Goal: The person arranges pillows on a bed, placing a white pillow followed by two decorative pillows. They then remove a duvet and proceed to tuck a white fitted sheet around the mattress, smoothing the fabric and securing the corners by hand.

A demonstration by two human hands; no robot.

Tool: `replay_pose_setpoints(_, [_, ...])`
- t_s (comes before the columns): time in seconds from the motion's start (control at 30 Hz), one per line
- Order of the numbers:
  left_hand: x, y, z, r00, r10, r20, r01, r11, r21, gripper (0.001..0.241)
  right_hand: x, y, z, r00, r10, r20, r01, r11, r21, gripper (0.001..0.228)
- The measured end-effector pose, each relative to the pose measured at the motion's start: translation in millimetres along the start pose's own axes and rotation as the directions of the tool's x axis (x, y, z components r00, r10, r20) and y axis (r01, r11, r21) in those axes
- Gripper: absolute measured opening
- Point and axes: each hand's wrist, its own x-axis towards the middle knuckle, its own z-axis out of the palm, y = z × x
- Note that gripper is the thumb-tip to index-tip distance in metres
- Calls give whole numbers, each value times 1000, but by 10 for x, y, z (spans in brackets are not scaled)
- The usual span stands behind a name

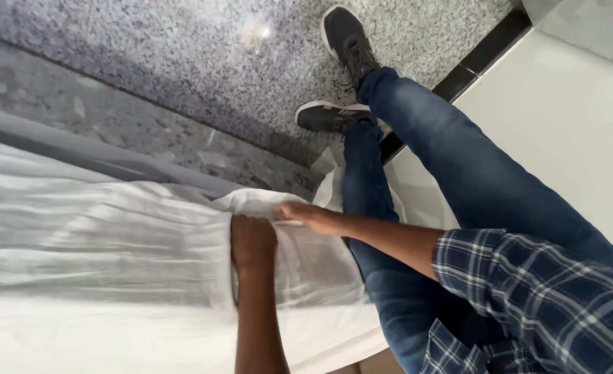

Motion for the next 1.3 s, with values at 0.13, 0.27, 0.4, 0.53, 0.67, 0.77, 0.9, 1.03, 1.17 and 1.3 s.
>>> replay_pose_setpoints(0.13, [-125, -12, 201, 1000, -13, 14, 13, 1000, -11, 26, 439, -472, 557, 1000, -8, -2, 8, 994, 110, 78])
replay_pose_setpoints(0.27, [58, -12, 255, 994, 3, -112, 2, 999, 37, 27, 397, -597, 332, 995, -25, -101, 10, 990, -141, 67])
replay_pose_setpoints(0.4, [-9, -16, 230, 997, 52, -61, -49, 997, 53, 26, 101, 668, -762, 805, -302, -510, 31, 881, -472, 38])
replay_pose_setpoints(0.53, [-4, -44, 342, 994, 17, -111, -11, 999, 48, 26, -296, 460, -894, 821, -439, -365, -87, 535, -840, 64])
replay_pose_setpoints(0.67, [263, -11, 289, 992, 28, -120, -26, 999, 20, 26, -384, 524, -715, 957, -32, -289, -281, 159, -947, 82])
replay_pose_setpoints(0.77, [241, -68, 338, 996, -7, -92, 7, 1000, 6, 27, -451, 244, -483, 923, -11, -385, -379, 147, -913, 43])
replay_pose_setpoints(0.9, [157, -28, 417, 999, 21, -44, -20, 1000, 11, 28, -664, 497, -197, 881, -117, -459, -382, 397, -835, 23])
replay_pose_setpoints(1.03, [256, -65, 434, 1000, 7, -19, -7, 1000, 12, 30, -345, 741, -155, 901, 76, -426, -376, 625, -684, 35])
replay_pose_setpoints(1.17, [255, -68, 573, 999, 7, 40, -8, 1000, 17, 32, 209, 1063, -314, 937, 259, -235, -324, 895, -306, 45])
replay_pose_setpoints(1.3, [229, 3, 623, 995, 6, 95, -8, 1000, 15, 35, 84, 350, -89, 941, 263, -215, -338, 785, -519, 47])
